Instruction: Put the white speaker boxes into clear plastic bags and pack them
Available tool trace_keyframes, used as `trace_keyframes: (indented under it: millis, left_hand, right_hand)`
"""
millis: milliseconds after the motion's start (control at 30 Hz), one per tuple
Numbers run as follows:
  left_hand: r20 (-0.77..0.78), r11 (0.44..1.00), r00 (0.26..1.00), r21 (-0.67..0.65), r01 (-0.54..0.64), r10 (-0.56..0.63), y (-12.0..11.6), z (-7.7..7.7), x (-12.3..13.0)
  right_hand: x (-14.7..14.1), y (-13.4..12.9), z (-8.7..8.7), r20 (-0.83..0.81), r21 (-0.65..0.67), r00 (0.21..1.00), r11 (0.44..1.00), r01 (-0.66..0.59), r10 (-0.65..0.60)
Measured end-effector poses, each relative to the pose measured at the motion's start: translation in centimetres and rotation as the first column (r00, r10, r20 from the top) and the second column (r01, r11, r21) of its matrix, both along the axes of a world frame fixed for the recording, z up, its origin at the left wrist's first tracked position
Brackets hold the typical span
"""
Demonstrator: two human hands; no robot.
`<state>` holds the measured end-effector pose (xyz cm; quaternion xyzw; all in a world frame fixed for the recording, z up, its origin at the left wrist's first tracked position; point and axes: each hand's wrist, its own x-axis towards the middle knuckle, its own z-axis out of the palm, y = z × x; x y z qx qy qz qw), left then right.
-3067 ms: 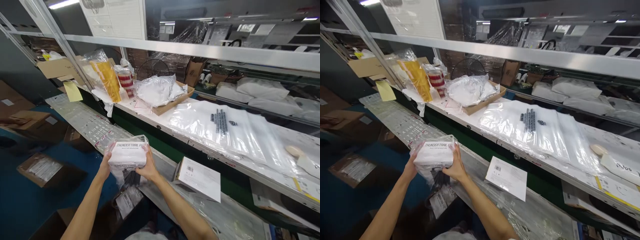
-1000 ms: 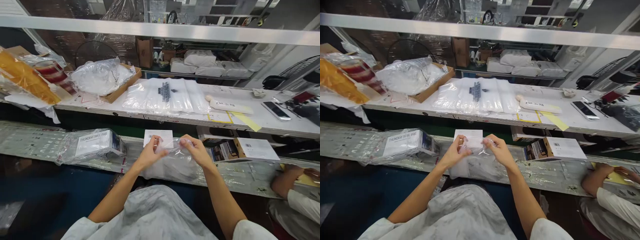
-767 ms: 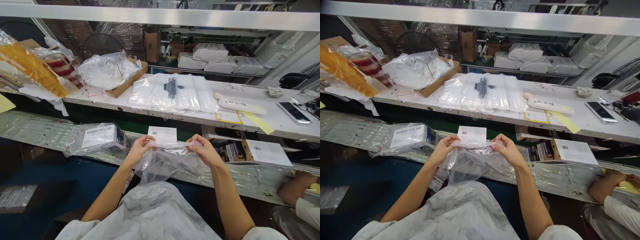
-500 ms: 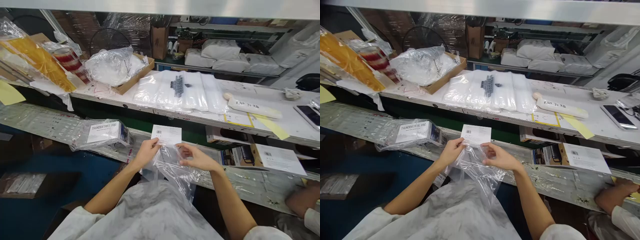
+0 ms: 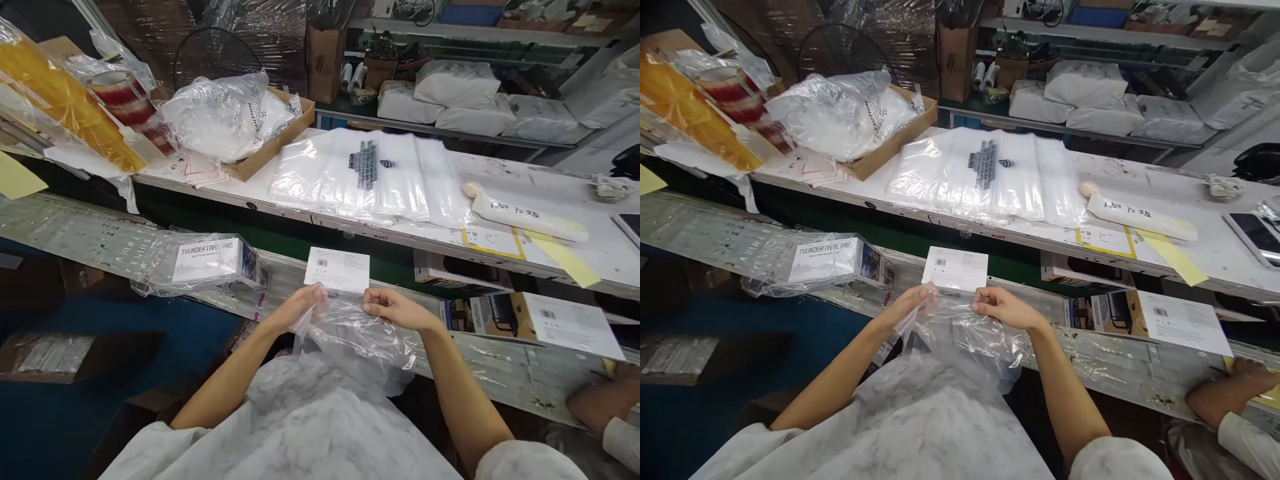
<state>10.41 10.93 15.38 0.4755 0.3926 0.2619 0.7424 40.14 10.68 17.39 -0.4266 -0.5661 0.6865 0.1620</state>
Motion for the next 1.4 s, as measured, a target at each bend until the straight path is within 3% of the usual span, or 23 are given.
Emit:
trace_keyframes:
  millis: [100,200,267,333,433,500,567,633,700,767,800,833,867,933,967,1033,1067,1133,1167,1233,1300,1400]
  left_hand:
    - [0.036,0.985,0.986,0.044,-0.165,0.163,0.3,-0.4,-0.2]
    - [0.01,0.907,0.907,0.036,-0.42,0.42,0.6,-1.9,-0.3]
    - [-0.027,0.871,0.871,-0.005,-0.491,0.491,0.3,-3.1,-0.3]
    - [-0.089,0.901,0.897,0.041,-0.431,0.433,-0.6,-4.1,-0.4]
    - [-0.126,0.996,0.988,0.02,-0.087,0.088,-2.8,-4.0,-0.9]
    - [-0.076,0.991,0.988,-0.017,0.131,-0.132,-4.1,-3.0,-1.3]
    - [-0.041,0.987,0.989,0.067,0.146,-0.143,-4.9,-1.7,-1.6]
    - [0.053,0.986,0.997,0.151,-0.069,0.062,-4.7,-0.7,-1.7]
    - [0.164,0.931,0.925,0.067,-0.358,0.343,-3.9,-0.5,-1.7]
    - [0.17,0.845,0.828,-0.085,-0.528,0.534,-3.1,-1.1,-2.1]
    - [0.132,0.817,0.807,-0.132,-0.561,0.575,-2.8,-1.8,-2.4]
    - [0.089,0.804,0.803,-0.158,-0.573,0.589,-2.7,-2.6,-2.8]
    - [0.053,0.812,0.819,-0.183,-0.555,0.571,-2.6,-3.5,-3.3]
    - [0.03,0.892,0.91,-0.216,-0.397,0.413,-2.3,-5.3,-4.2]
    - [0.035,0.935,0.953,-0.205,-0.289,0.302,-1.9,-6.2,-4.6]
    - [0.002,0.976,0.98,-0.09,-0.2,0.201,0.2,-7.6,-4.5]
    - [-0.04,0.967,0.966,0.004,-0.256,0.256,1.8,-8.3,-4.0]
    - [-0.106,0.868,0.868,0.177,-0.465,0.486,6.0,-9.4,-2.1]
    - [-0.122,0.814,0.812,0.216,-0.539,0.57,8.3,-10.0,-0.9]
    - [-0.142,0.781,0.772,0.214,-0.587,0.62,12.2,-11.2,1.4]
    - [-0.171,0.805,0.787,0.158,-0.573,0.593,14.4,-12.5,2.8]
    - [-0.22,0.847,0.821,0.058,-0.529,0.527,14.6,-14.5,2.2]
  right_hand:
    - [-0.4,0.2,-1.0,-0.044,0.117,0.973,0.966,0.229,-0.226]
    - [-0.8,-0.6,-1.7,-0.012,0.231,0.925,0.899,0.373,-0.38]
    - [-1.3,-1.4,-1.7,-0.029,0.35,0.887,0.827,0.44,-0.46]
    - [-2.0,-1.8,-1.5,-0.126,0.424,0.815,0.712,0.56,-0.565]
    - [-2.8,-1.3,-1.1,-0.213,0.309,0.667,0.599,0.739,-0.714]
    - [-2.7,-0.5,-1.2,-0.095,0.276,0.666,0.624,0.731,-0.74]
    - [-1.7,0.1,-1.5,0.113,0.275,0.755,0.751,0.6,-0.645]
    - [0.1,-0.1,-1.9,0.26,0.15,0.871,0.909,0.389,-0.416]
    - [2.2,-1.2,-2.5,0.205,-0.039,0.969,0.988,0.149,-0.138]
    - [3.7,-2.8,-3.4,-0.023,-0.115,1.0,0.993,-0.002,0.0]
    - [4.1,-3.4,-4.0,-0.147,-0.109,0.987,0.993,0.045,-0.061]
    - [4.2,-3.9,-4.8,-0.244,-0.109,0.949,0.978,0.18,-0.202]
    - [3.9,-4.2,-5.6,-0.294,-0.123,0.874,0.922,0.367,-0.387]
    - [2.8,-3.8,-7.5,-0.233,-0.125,0.675,0.71,0.693,-0.7]
    - [1.9,-3.1,-8.4,-0.158,-0.073,0.598,0.613,0.787,-0.786]
    - [0.3,-1.2,-10.3,-0.05,0.089,0.51,0.504,0.859,-0.859]
    - [-0.4,-0.1,-11.1,-0.031,0.164,0.476,0.465,0.87,-0.879]
    - [-1.6,2.2,-12.6,-0.035,0.24,0.43,0.411,0.88,-0.902]
    - [-2.0,3.1,-13.2,-0.041,0.243,0.424,0.402,0.883,-0.905]
    - [-2.8,4.1,-14.0,-0.039,0.231,0.429,0.409,0.883,-0.903]
    - [-3.3,3.7,-14.2,-0.031,0.186,0.448,0.436,0.881,-0.893]
    - [-3.7,1.0,-13.7,-0.002,0.096,0.504,0.502,0.86,-0.864]
